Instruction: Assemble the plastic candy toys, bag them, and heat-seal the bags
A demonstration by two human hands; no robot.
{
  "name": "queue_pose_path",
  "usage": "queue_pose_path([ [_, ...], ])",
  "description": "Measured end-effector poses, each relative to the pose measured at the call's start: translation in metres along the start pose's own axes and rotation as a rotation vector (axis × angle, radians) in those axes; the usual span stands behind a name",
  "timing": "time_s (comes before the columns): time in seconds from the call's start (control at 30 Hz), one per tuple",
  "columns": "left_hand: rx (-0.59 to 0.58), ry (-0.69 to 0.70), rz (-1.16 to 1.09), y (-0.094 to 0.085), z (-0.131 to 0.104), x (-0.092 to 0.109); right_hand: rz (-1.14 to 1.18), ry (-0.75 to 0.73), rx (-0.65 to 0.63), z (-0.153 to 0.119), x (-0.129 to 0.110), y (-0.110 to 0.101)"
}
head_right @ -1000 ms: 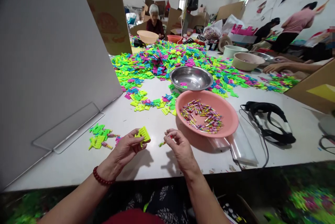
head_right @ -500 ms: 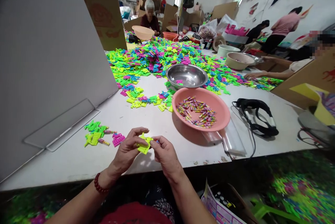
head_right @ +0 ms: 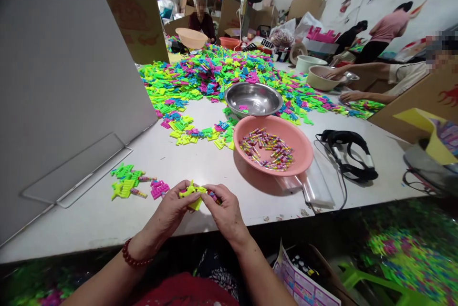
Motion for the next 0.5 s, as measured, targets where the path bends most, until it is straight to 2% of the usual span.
queue_pose_path([
  [0.1, 0.046, -0.048, -0.016, -0.003, 0.003, -0.006, 0.074, 0.063, -0.070, -0.001, 0.008, -0.002],
  [0.23, -0.017, -0.148, -0.063, 0.005, 0.001, -0.010, 0.211, 0.102, -0.123, 0.000, 0.014, -0.005],
  [0.5, -0.032, -0.154, -0.063, 0.012, -0.003, -0.007, 0.245, 0.116, -0.145, 0.001, 0.015, -0.003],
])
Point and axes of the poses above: each hand's wrist, its own z-axis towards the middle knuckle, its own y-axis out of the palm, x = y × z, the point moved 7 cm from there along z, towards the middle knuckle, and after that the axes turned 10 degrees about -z, right-handed, at the moved point
